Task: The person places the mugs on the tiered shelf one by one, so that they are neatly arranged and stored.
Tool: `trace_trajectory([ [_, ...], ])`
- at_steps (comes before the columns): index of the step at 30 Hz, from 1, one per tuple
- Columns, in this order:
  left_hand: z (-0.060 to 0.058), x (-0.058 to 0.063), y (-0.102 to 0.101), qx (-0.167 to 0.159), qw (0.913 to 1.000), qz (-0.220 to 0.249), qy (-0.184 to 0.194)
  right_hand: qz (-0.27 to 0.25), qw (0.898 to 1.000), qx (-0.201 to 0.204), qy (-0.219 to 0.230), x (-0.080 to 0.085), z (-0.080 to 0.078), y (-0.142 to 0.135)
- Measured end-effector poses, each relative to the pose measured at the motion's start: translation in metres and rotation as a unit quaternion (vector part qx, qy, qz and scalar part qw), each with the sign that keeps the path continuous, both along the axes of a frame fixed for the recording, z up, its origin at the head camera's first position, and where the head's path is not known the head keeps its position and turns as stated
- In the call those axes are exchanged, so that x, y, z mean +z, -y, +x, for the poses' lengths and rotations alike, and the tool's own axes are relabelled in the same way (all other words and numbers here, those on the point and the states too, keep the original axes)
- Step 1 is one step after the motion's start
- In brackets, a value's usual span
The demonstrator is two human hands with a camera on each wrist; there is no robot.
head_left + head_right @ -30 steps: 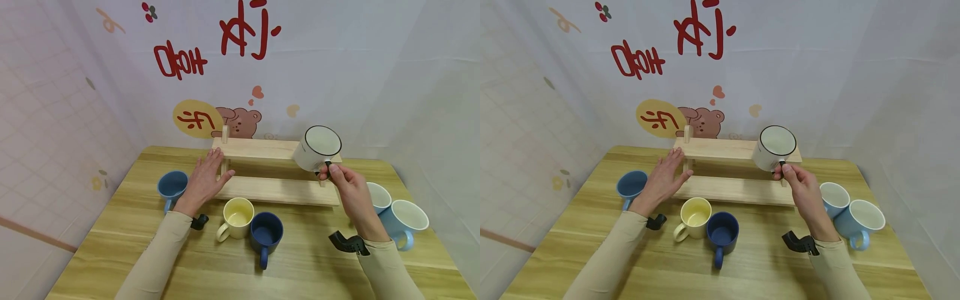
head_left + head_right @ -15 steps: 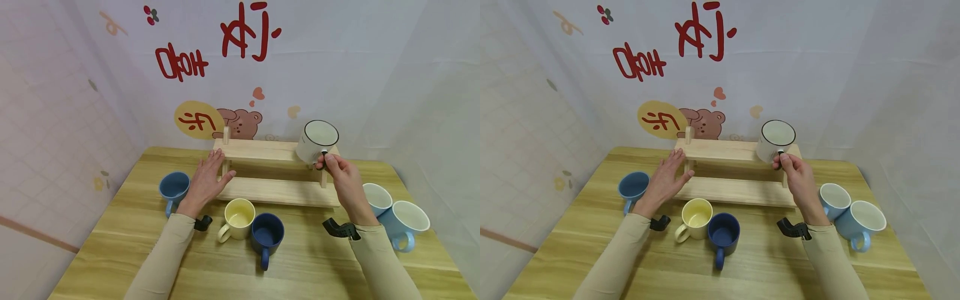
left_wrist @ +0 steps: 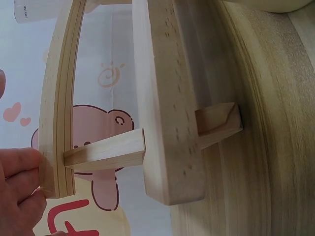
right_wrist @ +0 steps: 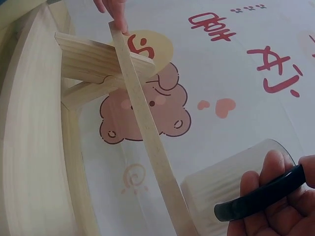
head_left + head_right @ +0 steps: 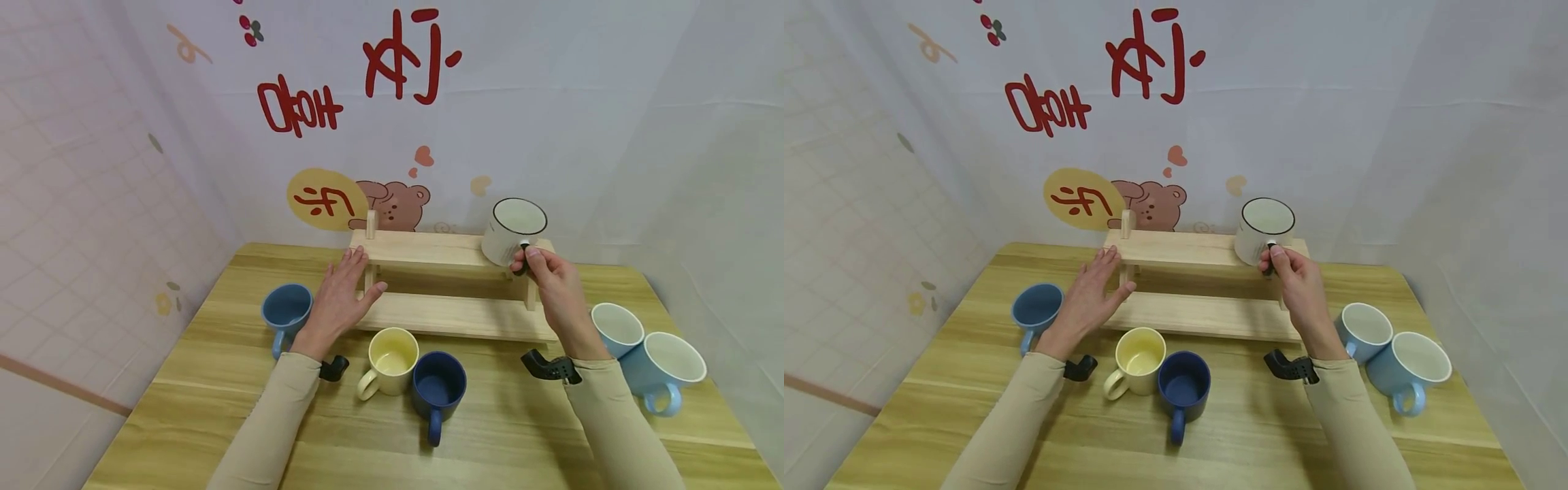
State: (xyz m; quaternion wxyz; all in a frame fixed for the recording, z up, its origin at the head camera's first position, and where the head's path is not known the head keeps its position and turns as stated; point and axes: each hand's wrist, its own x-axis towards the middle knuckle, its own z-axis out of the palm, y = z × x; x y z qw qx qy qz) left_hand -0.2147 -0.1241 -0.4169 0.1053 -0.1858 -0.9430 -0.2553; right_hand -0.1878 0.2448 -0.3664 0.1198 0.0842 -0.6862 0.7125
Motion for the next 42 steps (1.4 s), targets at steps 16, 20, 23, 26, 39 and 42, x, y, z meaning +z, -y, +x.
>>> trace_trajectory([
  [16, 0.008, -0.008, -0.001, 0.000, 0.9999, 0.007, 0.013, 0.028, 0.997, -0.069, 0.026, -0.005, -0.004, 0.014],
  [20, 0.008, -0.008, -0.001, 0.002, 0.9999, 0.009, 0.014, 0.062, 0.995, -0.076, 0.022, -0.006, -0.005, 0.012],
  [23, 0.007, -0.008, -0.001, 0.002, 0.9999, 0.004, 0.013, 0.094, 0.992, -0.079, 0.020, -0.007, -0.004, 0.009],
  [26, 0.005, -0.008, -0.001, 0.001, 0.9999, 0.001, 0.016, 0.127, 0.988, -0.086, 0.018, -0.008, -0.001, 0.006],
  [39, 0.003, -0.003, 0.001, 0.000, 0.9999, -0.001, 0.012, 0.263, 0.960, -0.100, -0.014, -0.014, 0.026, -0.006],
  [42, 0.002, -0.002, 0.001, -0.002, 0.9999, -0.005, 0.010, 0.256, 0.962, -0.095, -0.031, -0.017, 0.033, -0.009],
])
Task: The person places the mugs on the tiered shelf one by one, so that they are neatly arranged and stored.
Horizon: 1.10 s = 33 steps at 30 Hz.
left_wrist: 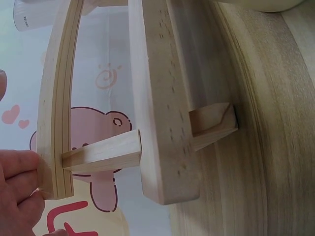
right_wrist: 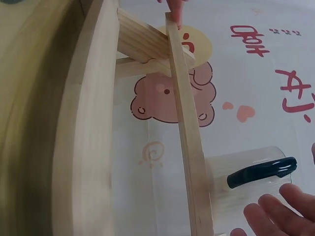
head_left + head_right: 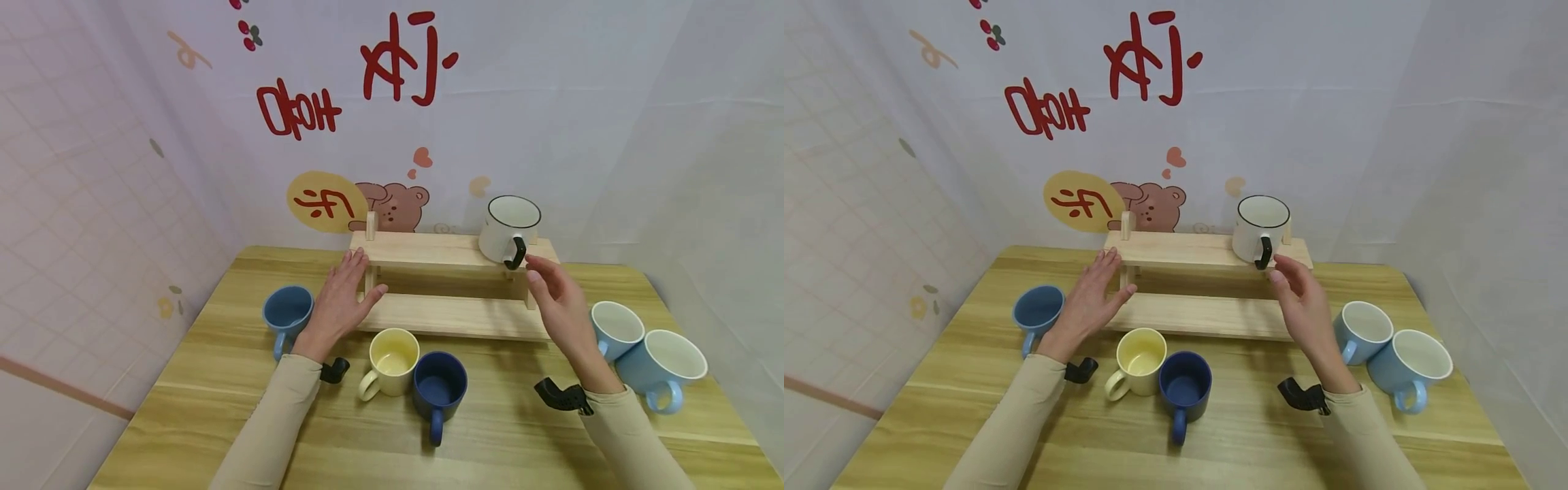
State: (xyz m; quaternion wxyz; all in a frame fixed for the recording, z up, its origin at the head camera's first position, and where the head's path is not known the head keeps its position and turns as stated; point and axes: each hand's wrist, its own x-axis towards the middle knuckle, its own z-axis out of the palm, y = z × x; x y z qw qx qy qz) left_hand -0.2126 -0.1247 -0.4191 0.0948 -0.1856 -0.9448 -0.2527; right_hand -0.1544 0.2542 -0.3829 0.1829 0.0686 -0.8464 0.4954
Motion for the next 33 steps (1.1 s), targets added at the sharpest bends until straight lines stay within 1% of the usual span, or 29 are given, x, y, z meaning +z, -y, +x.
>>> trace_trajectory([
  [4, 0.000, 0.001, -0.001, -0.001, 1.0000, -0.003, 0.001, -0.001, 1.000, 0.005, -0.018, -0.003, 0.010, -0.005],
  [7, -0.001, 0.002, -0.002, -0.001, 1.0000, -0.006, -0.001, 0.010, 1.000, 0.006, -0.018, -0.004, 0.019, -0.009],
  [14, -0.001, 0.003, -0.001, -0.004, 0.9999, -0.011, -0.006, 0.057, 0.998, 0.018, 0.021, 0.000, 0.044, -0.014],
  [16, -0.002, 0.003, -0.001, -0.003, 0.9999, -0.011, -0.006, 0.075, 0.996, 0.025, 0.032, -0.001, 0.051, -0.014],
  [19, -0.002, 0.002, 0.000, -0.001, 0.9999, -0.014, -0.006, 0.086, 0.994, 0.045, 0.045, -0.005, 0.061, -0.014],
  [24, -0.003, 0.002, 0.000, 0.002, 0.9998, -0.021, -0.006, 0.082, 0.991, 0.081, 0.060, -0.013, 0.072, -0.012],
  [30, -0.003, 0.000, 0.000, -0.001, 0.9998, -0.019, -0.010, 0.113, 0.986, 0.100, 0.064, -0.018, 0.085, -0.008],
  [33, -0.002, 0.000, -0.001, 0.000, 0.9998, -0.018, -0.010, 0.119, 0.984, 0.114, 0.072, -0.021, 0.091, -0.005],
])
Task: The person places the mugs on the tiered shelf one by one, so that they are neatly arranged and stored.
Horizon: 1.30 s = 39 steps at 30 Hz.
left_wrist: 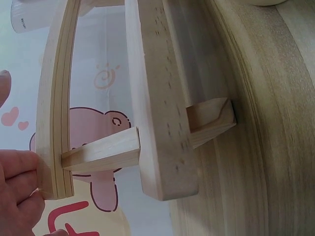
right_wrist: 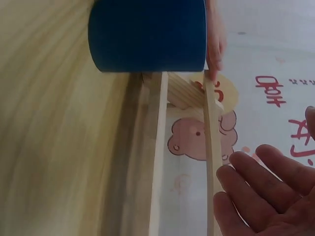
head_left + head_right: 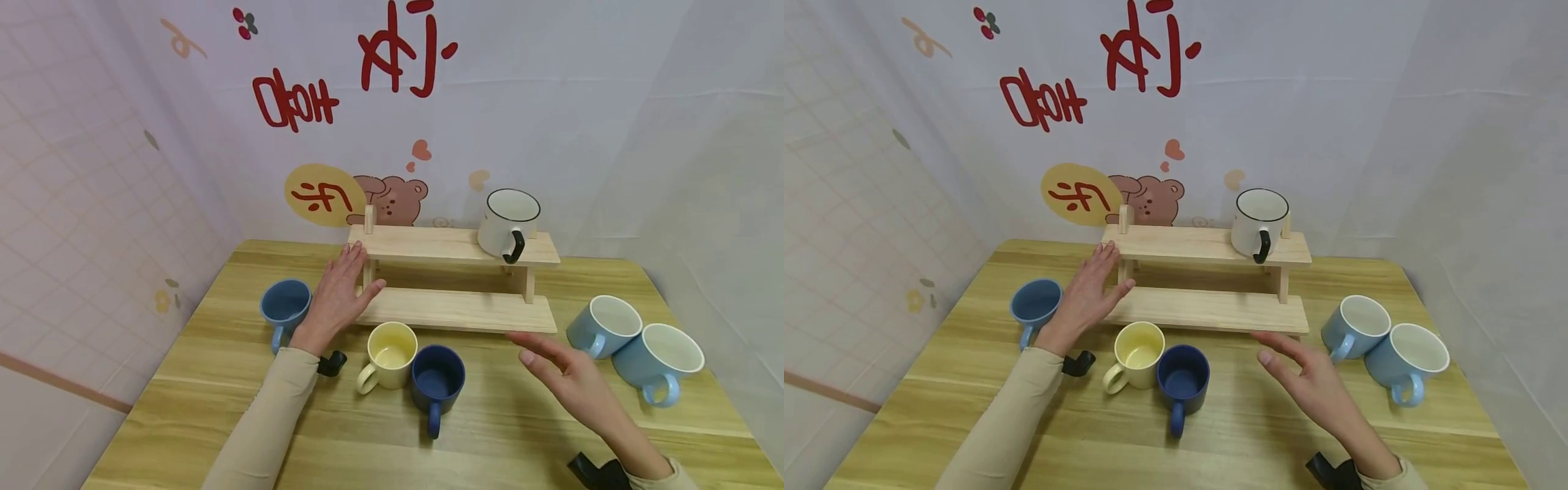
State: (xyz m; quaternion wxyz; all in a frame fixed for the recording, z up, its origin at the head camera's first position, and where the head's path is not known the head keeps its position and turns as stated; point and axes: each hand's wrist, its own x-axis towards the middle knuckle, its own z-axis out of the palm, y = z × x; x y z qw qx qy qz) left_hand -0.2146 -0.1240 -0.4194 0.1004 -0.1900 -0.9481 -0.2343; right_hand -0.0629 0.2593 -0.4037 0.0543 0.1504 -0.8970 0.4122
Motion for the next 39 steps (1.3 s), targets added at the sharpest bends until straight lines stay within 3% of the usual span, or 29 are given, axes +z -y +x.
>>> trace_trajectory([
  [6, 0.002, 0.000, 0.003, 0.001, 1.0000, 0.001, 0.003, 0.002, 0.999, 0.033, 0.043, -0.009, 0.012, 0.011],
  [11, 0.002, 0.000, 0.004, 0.001, 1.0000, 0.006, 0.002, -0.042, 0.993, 0.071, 0.086, -0.017, 0.017, 0.019],
  [21, 0.002, 0.002, 0.003, -0.001, 1.0000, 0.003, 0.005, -0.131, 0.957, 0.167, 0.200, -0.028, 0.021, 0.030],
  [34, 0.000, 0.001, 0.003, -0.003, 1.0000, -0.001, 0.001, -0.180, 0.920, 0.230, 0.259, -0.053, 0.022, 0.048],
  [39, 0.000, 0.002, 0.003, -0.004, 1.0000, -0.001, 0.005, -0.189, 0.916, 0.236, 0.265, -0.056, 0.022, 0.056],
])
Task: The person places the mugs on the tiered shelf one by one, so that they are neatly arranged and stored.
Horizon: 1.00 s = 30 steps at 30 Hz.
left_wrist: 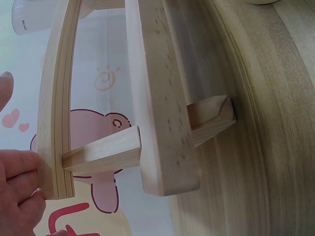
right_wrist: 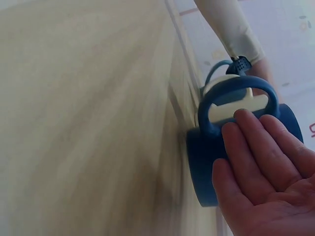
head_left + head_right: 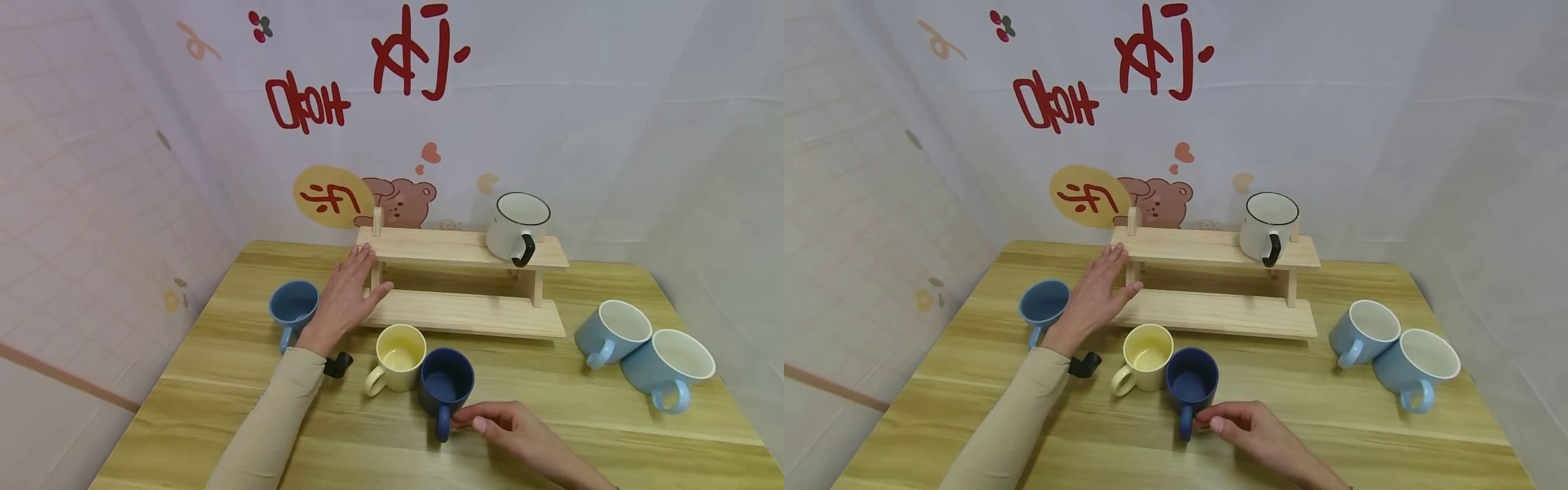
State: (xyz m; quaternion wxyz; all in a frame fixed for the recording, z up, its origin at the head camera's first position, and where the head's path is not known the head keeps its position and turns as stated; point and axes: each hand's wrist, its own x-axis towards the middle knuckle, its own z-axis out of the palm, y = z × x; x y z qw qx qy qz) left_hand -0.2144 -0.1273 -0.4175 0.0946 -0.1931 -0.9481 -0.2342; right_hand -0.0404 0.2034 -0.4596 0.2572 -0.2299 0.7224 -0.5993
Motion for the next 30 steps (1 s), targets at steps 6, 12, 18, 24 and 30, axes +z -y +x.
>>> trace_trajectory([
  [6, -0.001, 0.003, -0.001, 0.000, 0.9999, -0.012, 0.002, 0.019, 1.000, 0.007, -0.003, -0.004, -0.001, 0.007],
  [12, -0.002, 0.004, -0.001, -0.003, 0.9999, -0.013, 0.003, 0.004, 1.000, 0.029, 0.012, -0.009, -0.004, 0.012],
  [18, -0.003, 0.005, 0.000, -0.002, 0.9999, -0.012, 0.003, -0.056, 0.996, 0.068, 0.007, -0.012, -0.006, 0.019],
  [24, -0.001, 0.004, 0.000, -0.002, 0.9999, -0.010, 0.004, -0.075, 0.993, 0.086, 0.005, -0.012, -0.004, 0.024],
  [30, 0.000, 0.002, 0.000, -0.001, 0.9999, -0.012, -0.003, -0.050, 0.996, 0.069, 0.010, -0.011, -0.003, 0.025],
])
